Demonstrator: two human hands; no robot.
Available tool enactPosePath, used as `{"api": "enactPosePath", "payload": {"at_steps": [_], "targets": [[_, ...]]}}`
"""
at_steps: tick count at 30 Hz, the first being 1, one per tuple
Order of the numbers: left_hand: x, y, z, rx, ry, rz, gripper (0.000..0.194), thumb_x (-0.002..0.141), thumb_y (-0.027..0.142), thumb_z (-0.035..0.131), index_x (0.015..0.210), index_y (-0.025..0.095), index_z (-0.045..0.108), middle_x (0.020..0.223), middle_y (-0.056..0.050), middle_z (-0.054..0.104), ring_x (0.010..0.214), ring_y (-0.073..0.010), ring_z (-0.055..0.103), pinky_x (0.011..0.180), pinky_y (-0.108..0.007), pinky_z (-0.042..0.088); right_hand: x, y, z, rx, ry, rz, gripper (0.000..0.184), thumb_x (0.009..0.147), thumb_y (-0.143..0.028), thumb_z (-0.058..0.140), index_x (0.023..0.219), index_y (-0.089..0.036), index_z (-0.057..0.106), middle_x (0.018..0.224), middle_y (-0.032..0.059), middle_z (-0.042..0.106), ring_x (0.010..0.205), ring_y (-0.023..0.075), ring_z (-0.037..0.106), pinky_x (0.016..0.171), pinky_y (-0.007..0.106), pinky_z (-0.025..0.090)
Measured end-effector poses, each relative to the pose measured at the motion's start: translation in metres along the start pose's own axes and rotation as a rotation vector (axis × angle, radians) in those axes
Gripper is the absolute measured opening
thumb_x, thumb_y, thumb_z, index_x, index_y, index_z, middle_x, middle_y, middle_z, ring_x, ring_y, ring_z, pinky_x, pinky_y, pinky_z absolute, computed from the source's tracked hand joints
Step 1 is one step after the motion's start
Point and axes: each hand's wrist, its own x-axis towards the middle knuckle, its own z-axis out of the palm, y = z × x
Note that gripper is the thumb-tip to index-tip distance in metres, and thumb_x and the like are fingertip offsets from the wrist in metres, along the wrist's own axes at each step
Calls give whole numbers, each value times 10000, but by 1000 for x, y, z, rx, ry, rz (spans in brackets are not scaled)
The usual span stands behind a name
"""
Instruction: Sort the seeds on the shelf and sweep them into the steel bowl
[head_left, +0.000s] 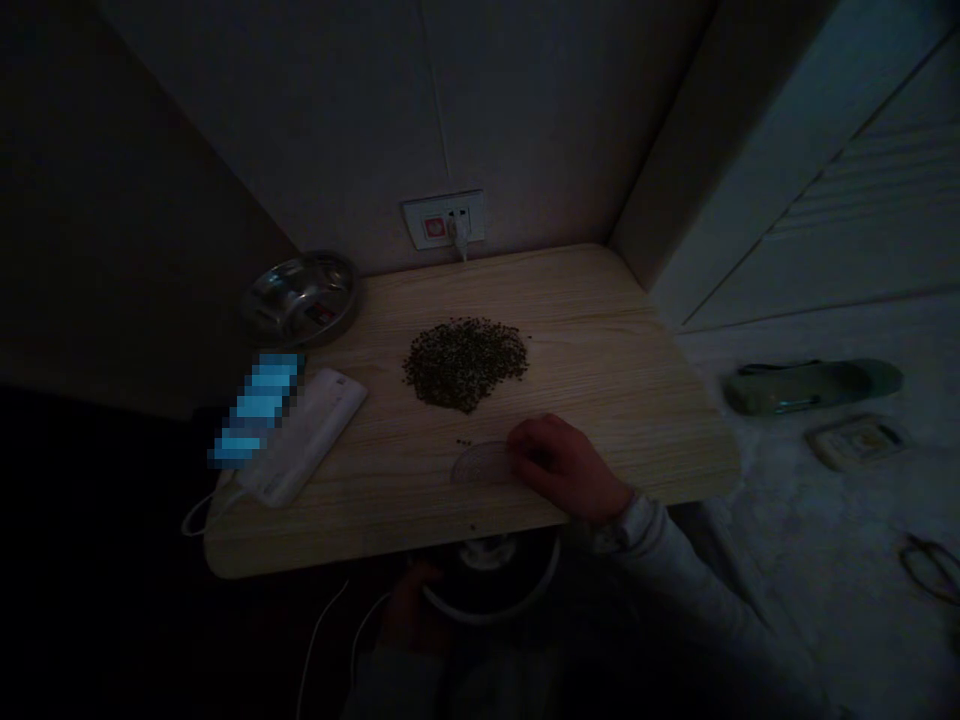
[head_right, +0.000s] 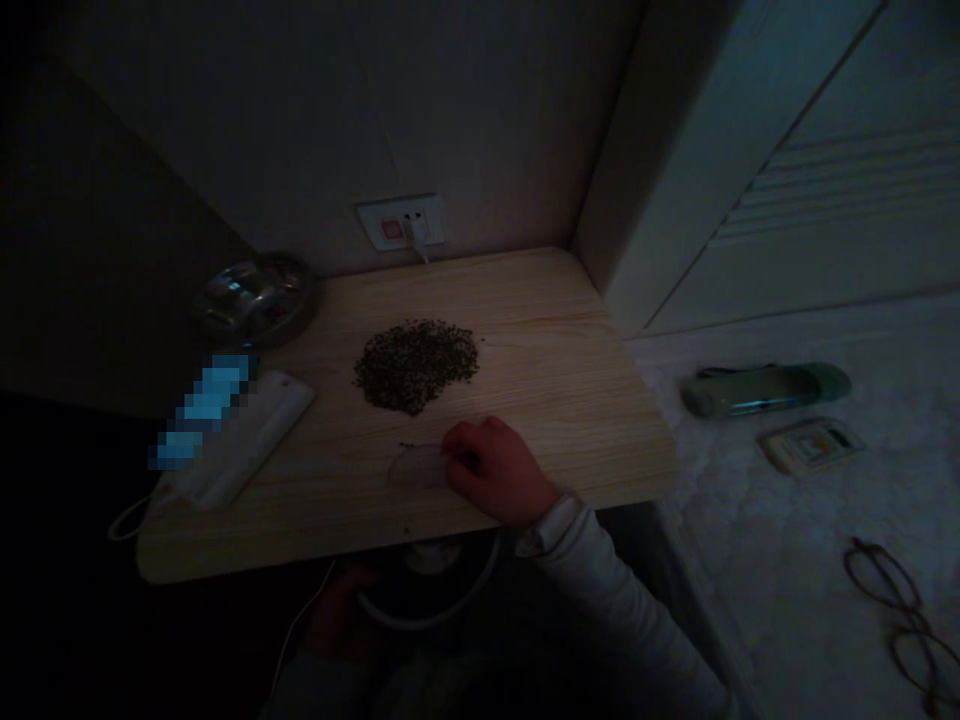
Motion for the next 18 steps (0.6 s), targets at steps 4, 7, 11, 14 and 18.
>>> {"api": "enactPosePath", "payload": {"at_steps": [4,7,11,14,18], "targets": [[-2,-1,2,34,30,-1,147,588,61,467,596,142,590,598,-65,650,820,-257,580,769,-392,419,0,0,0,6,3,7,96,672,-141,499,758,-176,522,684,4,561,656,132,470,640,265,362],[-3,-1,4,14,41,23,157,573,51,467,592,152,585,629,-60,657,818,-256,581,757,-391,426,-1,1,1,10,10,2,101,671,-143,503,764,-178,524,683,3,559,654,131,466,634,260,363],[-6,-1,6,1,23,12,163,569,44,463,538,158,576,593,-66,650,813,-263,581,760,-396,424,-1,2,1,-1,12,-2,95,672,-144,504,759,-175,527,681,5,559,655,130,465,639,261,360],[-7,0,8,-16,10,36,171,569,44,469,516,167,574,536,-52,634,792,-259,586,768,-396,419,0,2,1,-6,11,4,105,669,-149,508,770,-171,530,686,9,560,665,134,464,636,260,361],[-7,0,7,-5,16,23,170,549,34,474,516,172,567,566,-58,641,813,-264,580,767,-405,416,0,2,1,4,12,6,103,672,-148,504,770,-168,529,696,12,565,668,135,463,638,261,364]]}}
